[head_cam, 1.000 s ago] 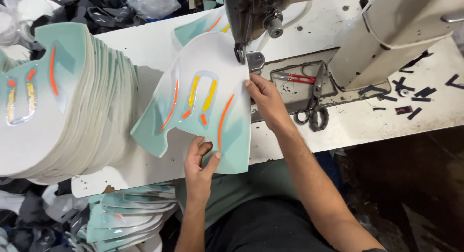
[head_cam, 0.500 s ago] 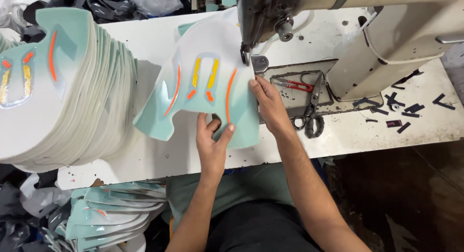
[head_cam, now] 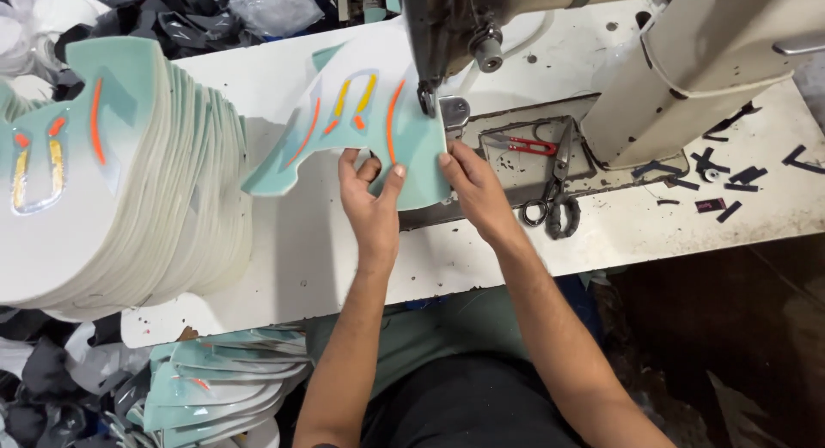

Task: The person operates a sewing machine to stitch the edges of light blue and white slipper uppers. They repeatedly pick up a slipper from a stack, guide it under the needle, and then place the finished item aside.

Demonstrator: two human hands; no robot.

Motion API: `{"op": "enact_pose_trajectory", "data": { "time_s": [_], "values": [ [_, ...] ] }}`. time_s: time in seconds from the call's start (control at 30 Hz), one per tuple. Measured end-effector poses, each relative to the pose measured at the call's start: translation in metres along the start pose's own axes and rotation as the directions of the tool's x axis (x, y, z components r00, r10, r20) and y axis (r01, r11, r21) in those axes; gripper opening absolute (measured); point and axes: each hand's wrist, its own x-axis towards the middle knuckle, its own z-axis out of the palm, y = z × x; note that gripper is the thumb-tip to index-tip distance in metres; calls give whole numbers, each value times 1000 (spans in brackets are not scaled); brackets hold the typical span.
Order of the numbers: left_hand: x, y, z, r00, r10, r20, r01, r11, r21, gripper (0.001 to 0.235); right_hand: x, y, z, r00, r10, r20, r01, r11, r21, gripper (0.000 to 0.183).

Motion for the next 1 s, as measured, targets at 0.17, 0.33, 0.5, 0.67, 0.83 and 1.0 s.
{"op": "enact_pose_trajectory", "data": {
  "time_s": [0.17, 0.33, 0.5, 0.67, 0.83, 1.0],
  "values": [
    [22, -8, 6, 997, 58, -41, -57, 998, 39, 67, -9, -14, 3, 1000, -1, 16, -2, 988, 152, 27],
    [47, -17, 10, 997, 71, -38, -71, 997, 18, 66, 7, -12, 2, 996, -87, 28, 82, 988, 129, 31],
    [73, -26, 10, 996, 81, -25, -82, 996, -30, 64, 21, -30, -30, 993, -96, 74, 101, 993, -67, 26],
    [94, -28, 10, 999, 5, -38, -5, 1000, 19, 63, 12, -80, -150, 418, -895, -154, 412, 338, -846, 55],
    [102, -29, 14, 997, -55, -55, 58, 997, 52, 61, 5, -12, -269, 331, -922, -200, 144, 258, -955, 53],
    [97, -27, 11, 994, -85, -63, 89, 993, 71, 60, -11, 8, -268, 436, -897, -68, -52, 51, -997, 59]
  ]
}}
